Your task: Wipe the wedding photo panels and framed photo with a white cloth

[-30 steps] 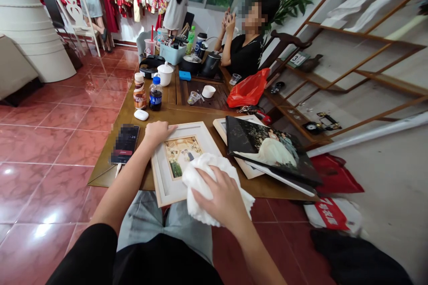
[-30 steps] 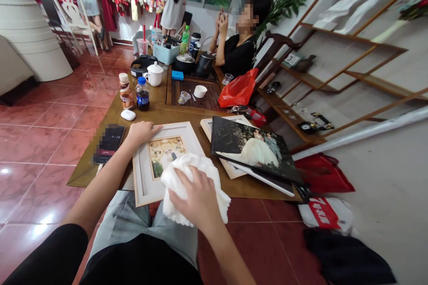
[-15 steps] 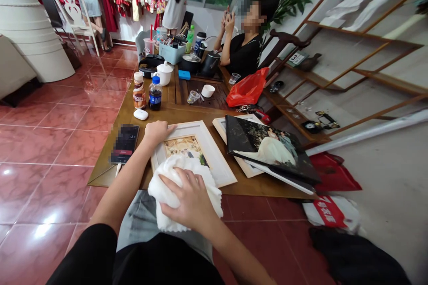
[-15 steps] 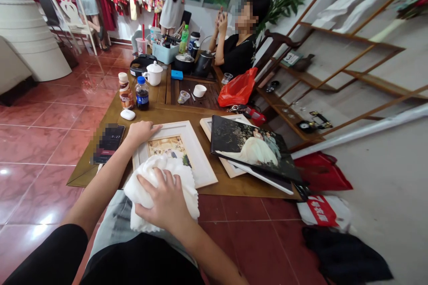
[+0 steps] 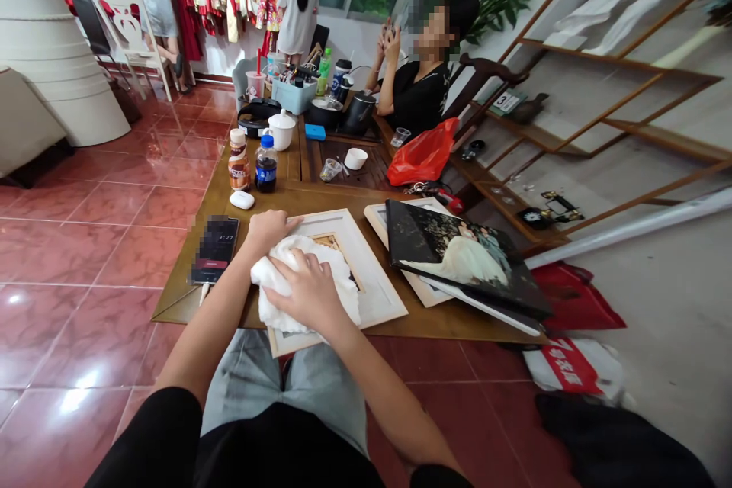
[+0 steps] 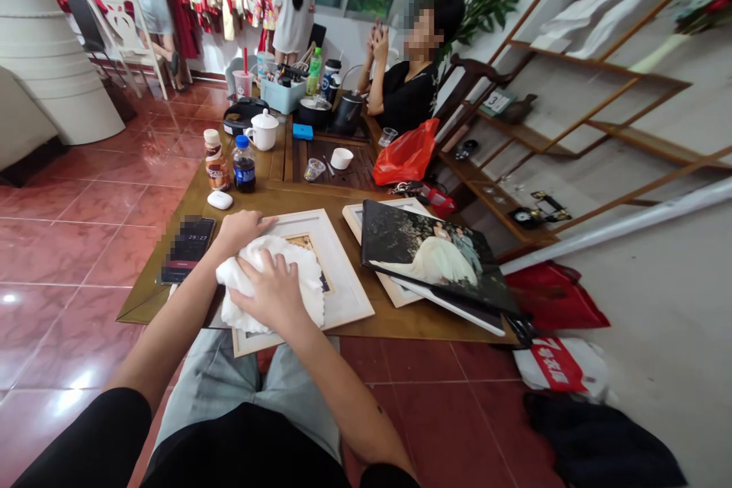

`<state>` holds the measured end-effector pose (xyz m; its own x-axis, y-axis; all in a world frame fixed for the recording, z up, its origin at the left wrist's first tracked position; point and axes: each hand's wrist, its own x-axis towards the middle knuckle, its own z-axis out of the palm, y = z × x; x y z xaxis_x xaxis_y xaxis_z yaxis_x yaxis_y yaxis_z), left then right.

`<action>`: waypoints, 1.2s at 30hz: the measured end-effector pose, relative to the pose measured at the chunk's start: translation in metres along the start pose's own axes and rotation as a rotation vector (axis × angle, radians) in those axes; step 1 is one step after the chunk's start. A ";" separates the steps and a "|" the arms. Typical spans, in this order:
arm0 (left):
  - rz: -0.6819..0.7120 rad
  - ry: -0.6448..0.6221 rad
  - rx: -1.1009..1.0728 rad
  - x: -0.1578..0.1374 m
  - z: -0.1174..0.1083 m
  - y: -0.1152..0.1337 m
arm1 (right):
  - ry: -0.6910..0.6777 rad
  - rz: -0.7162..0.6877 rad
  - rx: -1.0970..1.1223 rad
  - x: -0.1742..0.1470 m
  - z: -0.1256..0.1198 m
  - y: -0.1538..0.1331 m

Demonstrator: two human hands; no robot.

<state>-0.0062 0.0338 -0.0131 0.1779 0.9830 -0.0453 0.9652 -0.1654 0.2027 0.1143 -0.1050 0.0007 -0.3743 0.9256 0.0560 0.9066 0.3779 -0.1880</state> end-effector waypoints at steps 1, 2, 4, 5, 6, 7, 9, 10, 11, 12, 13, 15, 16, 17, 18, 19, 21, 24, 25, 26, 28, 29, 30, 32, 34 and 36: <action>0.000 0.004 0.003 0.000 0.000 0.000 | -0.004 -0.018 0.004 -0.003 0.000 0.001; -0.002 0.007 0.009 0.000 0.000 0.000 | -0.009 -0.037 0.010 -0.007 -0.001 0.001; -0.005 0.003 0.020 0.001 0.000 0.000 | -0.015 -0.071 0.029 -0.021 -0.002 0.003; -0.007 -0.003 0.025 0.001 0.000 0.000 | -0.015 -0.086 0.040 -0.029 -0.003 0.003; -0.010 -0.011 0.027 0.002 0.000 0.001 | -0.014 -0.099 0.051 -0.039 -0.003 0.004; -0.013 -0.019 0.028 0.002 0.000 0.001 | -0.011 -0.111 0.064 -0.049 -0.002 0.004; -0.016 -0.027 0.028 0.002 -0.001 0.001 | -0.011 -0.135 0.087 -0.069 -0.001 0.004; -0.018 -0.027 0.028 0.002 -0.001 0.001 | -0.011 -0.142 0.095 -0.078 0.000 0.005; -0.019 -0.027 0.028 0.002 -0.002 0.002 | -0.009 -0.144 0.099 -0.086 0.002 0.005; -0.019 -0.028 0.028 0.002 -0.002 0.002 | -0.007 -0.141 0.098 -0.092 0.003 0.005; -0.019 -0.031 0.030 0.002 -0.002 0.002 | -0.004 -0.134 0.095 -0.097 0.004 0.005; -0.015 -0.038 0.037 0.002 -0.001 0.003 | -0.002 -0.112 0.089 -0.099 0.005 0.007; -0.011 -0.037 0.040 0.002 0.000 0.003 | -0.006 -0.101 0.087 -0.097 0.005 0.008; -0.006 -0.032 0.042 0.002 0.001 0.004 | -0.010 -0.089 0.084 -0.092 0.004 0.009; -0.001 -0.025 0.043 0.003 0.002 0.004 | -0.016 -0.078 0.080 -0.086 0.003 0.010; 0.003 -0.018 0.042 0.003 0.003 0.003 | -0.020 -0.066 0.073 -0.079 0.002 0.012; 0.008 -0.004 0.040 0.003 0.004 0.003 | -0.024 -0.045 0.045 -0.062 0.000 0.015; 0.014 0.011 0.032 0.003 0.005 0.002 | -0.024 -0.024 -0.017 -0.034 -0.001 0.019; 0.017 0.014 0.026 0.003 0.005 0.002 | -0.024 -0.018 -0.035 -0.025 -0.001 0.020; 0.020 0.015 0.020 0.003 0.005 0.001 | -0.025 -0.009 -0.049 -0.017 0.000 0.020; 0.027 0.015 0.009 0.003 0.004 0.001 | -0.028 0.015 -0.059 -0.004 0.001 0.021; 0.029 0.016 0.007 0.003 0.004 0.001 | -0.027 0.023 -0.058 0.000 0.002 0.021; 0.030 0.016 0.006 0.003 0.004 0.002 | -0.026 0.024 -0.054 0.002 0.002 0.021; 0.026 0.017 0.008 0.003 0.004 0.002 | -0.021 -0.004 -0.039 0.000 0.002 0.022; 0.021 0.015 0.014 0.003 0.004 0.002 | -0.021 -0.049 -0.017 -0.009 0.001 0.023; 0.018 0.012 0.020 0.003 0.004 0.001 | -0.028 -0.083 0.011 -0.023 -0.002 0.024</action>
<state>-0.0035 0.0364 -0.0169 0.1930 0.9807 -0.0298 0.9654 -0.1844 0.1841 0.1449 -0.1172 -0.0035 -0.4534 0.8902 0.0444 0.8702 0.4529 -0.1941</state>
